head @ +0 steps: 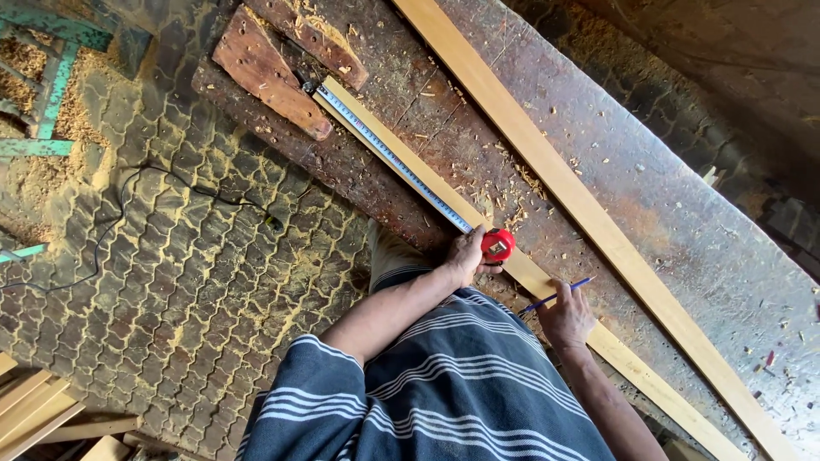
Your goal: The person measures long wooden strips on a workbench with a tape measure and marks them with a pencil. They reposition the tape along each strip, hold it in place, and draw pencil marks at measured points, working along the boards one at a time.
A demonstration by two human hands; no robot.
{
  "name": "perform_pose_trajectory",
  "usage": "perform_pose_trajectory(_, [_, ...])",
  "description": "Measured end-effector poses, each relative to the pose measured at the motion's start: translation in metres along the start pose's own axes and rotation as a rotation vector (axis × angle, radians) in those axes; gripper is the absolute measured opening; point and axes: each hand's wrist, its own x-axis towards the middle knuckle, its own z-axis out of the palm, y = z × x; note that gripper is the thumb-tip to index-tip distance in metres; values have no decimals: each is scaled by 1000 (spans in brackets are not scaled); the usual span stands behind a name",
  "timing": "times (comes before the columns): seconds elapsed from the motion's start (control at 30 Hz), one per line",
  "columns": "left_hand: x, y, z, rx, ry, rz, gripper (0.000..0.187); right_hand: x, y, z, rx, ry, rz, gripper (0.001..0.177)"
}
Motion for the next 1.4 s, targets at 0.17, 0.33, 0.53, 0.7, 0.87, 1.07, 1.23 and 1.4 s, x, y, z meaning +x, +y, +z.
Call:
perform_pose_trajectory(0.17, [-12, 1, 12, -22, -16, -4, 51, 1, 3, 4, 4, 22, -17, 56])
perform_pose_trajectory(0.33, [-15, 0, 19, -10, -17, -21, 51, 0, 5, 4, 13, 37, -42, 57])
perform_pose_trajectory(0.53, [-3, -15, 18, -7, -31, -41, 55, 2, 5, 5, 23, 10, -6, 59])
perform_pose_trajectory(0.7, [-4, -17, 17, 75, -67, -42, 56, 0, 3, 2, 64, 68, -45, 59])
perform_pose_trajectory(0.87, [1, -10, 15, 124, -40, -50, 53, 2, 0, -5, 135, 89, -61, 58])
perform_pose_trajectory(1.07, [-2, -14, 11, 109, -47, -70, 54, -21, 20, 4, 342, 351, -141, 51])
perform_pose_trajectory(1.23, [-20, 4, 18, 128, -48, -115, 54, -67, 31, 14, 491, 470, -41, 43])
perform_pose_trajectory(1.4, [-32, 10, 13, 189, -57, -119, 51, -113, 34, 37, 638, 452, 120, 30])
